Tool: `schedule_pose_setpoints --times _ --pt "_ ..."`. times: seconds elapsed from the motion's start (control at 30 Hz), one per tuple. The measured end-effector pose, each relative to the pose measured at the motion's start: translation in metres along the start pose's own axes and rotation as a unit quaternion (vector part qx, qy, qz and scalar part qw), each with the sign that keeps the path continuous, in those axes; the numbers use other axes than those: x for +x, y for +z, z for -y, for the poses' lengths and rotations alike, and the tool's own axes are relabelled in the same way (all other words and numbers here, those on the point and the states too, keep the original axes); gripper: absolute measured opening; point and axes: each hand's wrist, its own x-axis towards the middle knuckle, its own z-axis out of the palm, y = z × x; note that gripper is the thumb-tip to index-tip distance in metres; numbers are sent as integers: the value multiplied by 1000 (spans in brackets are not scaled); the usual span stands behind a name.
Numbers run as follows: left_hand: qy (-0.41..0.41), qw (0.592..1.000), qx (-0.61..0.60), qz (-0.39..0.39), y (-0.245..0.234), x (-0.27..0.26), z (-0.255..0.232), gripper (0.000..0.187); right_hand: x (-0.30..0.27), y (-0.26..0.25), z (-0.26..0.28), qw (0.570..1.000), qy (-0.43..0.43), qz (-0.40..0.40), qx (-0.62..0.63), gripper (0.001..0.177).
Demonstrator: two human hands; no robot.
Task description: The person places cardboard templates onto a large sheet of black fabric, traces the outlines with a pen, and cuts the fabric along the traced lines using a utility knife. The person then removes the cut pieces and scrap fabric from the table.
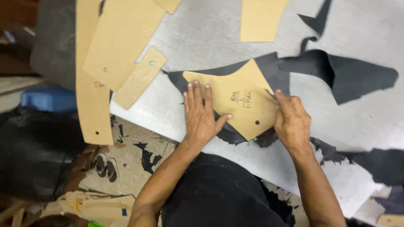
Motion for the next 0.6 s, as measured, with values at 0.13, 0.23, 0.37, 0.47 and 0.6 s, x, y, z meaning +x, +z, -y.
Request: schedule_pose_setpoints --times 0.13,0.23,0.37,0.47,0.6 --pt "-50 998 13 30 -7 4 6 117 65 53 59 989 -121 87 19 44" --pt "-60 995 46 60 -2 9 4 119 103 87 93 975 -202 89 21 42" --pt "-66 990 77 95 -3 13 4 125 126 115 108 958 -273 85 3 42" --pt "-62 989 89 101 -11 16 3 129 123 119 105 947 -300 113 -25 47" --pt "-76 980 109 145 -17 26 -6 125 116 97 80 939 -313 119 -77 48"
